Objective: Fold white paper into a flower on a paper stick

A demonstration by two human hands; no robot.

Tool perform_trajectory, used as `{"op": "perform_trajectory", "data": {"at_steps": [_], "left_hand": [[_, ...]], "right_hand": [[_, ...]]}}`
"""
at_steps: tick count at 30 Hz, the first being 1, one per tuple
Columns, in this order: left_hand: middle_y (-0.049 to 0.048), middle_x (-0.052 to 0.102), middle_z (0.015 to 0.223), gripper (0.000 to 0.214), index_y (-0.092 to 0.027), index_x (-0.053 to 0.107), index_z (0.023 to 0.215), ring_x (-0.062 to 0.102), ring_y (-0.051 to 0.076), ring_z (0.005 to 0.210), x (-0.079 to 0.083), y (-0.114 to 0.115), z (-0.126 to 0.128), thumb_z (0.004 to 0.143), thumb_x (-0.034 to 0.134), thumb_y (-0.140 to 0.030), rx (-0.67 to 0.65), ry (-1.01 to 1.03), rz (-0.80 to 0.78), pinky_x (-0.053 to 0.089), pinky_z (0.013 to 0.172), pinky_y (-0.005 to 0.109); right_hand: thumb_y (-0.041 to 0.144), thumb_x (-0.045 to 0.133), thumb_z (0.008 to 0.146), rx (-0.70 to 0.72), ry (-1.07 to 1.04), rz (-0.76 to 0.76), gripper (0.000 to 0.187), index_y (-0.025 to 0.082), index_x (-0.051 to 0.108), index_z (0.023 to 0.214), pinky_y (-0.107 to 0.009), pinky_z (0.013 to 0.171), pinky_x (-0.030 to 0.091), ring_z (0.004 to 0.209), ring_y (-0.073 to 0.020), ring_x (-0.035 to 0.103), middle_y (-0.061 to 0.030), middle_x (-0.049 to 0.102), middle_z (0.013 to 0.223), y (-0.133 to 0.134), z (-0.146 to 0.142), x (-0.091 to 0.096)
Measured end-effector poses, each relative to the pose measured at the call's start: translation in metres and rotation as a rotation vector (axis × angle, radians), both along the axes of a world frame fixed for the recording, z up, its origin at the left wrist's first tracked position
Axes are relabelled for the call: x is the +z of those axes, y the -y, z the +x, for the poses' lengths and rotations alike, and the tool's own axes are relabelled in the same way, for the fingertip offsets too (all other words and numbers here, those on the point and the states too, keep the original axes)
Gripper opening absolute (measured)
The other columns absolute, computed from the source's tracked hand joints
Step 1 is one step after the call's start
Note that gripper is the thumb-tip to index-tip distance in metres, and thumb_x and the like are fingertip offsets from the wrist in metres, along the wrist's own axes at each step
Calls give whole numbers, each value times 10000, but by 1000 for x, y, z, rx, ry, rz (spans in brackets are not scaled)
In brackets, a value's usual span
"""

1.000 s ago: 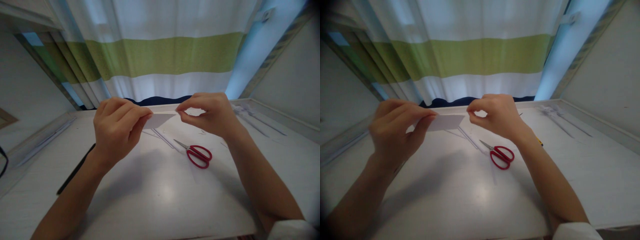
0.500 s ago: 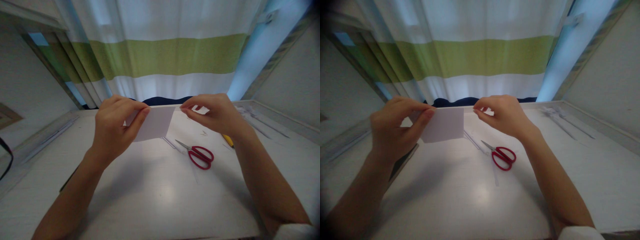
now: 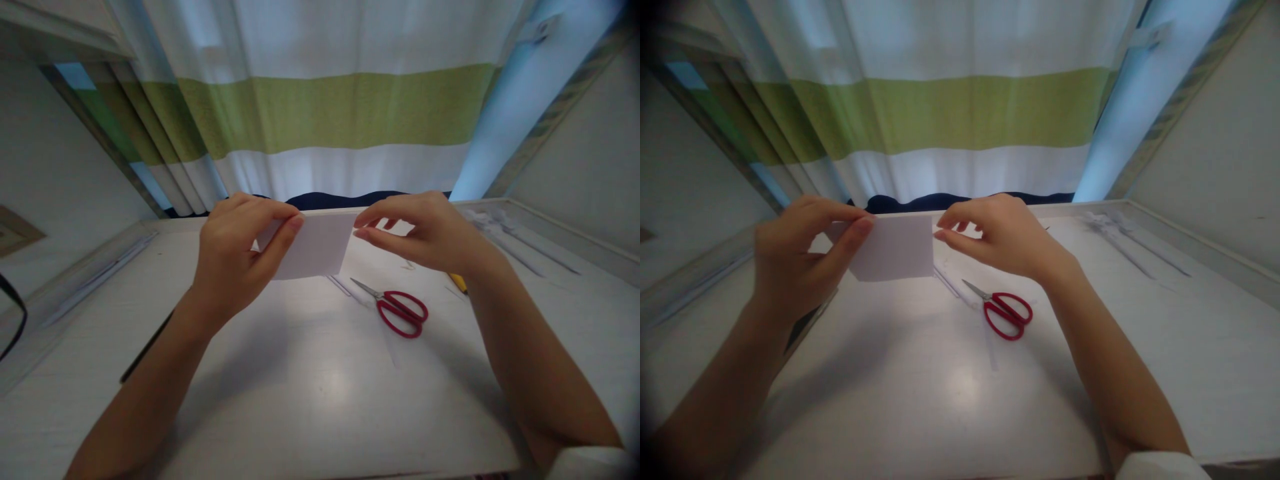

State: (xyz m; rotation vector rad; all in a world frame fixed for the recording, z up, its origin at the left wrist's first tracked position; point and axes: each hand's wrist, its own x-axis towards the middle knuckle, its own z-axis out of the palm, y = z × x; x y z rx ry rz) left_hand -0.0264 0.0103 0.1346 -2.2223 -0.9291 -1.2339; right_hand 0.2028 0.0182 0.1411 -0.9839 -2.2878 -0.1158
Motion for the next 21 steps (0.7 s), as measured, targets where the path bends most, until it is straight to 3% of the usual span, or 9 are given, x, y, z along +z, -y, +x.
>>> {"op": "perform_trajectory", "data": {"at_steps": [9,21], "left_hand": [[-18,584,696,34,-195,534,801,527,121,622,-2,-2,1,789,514,-221,8,-16,42,380,549,251],[-20,578,707,27,-214,502,797,532,116,611,-3,-2,0,806,483,-232,24,-5,-2,385,545,251]], "right_hand": [[336,474,799,121,54,-5,224,185,632,849,-238,611,434,717,-140,609,-24,670,811,2,-5,-1],[290,472,801,108,51,-7,194,190,622,872,-244,621,433,723,-142,606,-18,663,815,-1,-2,-3]]}}
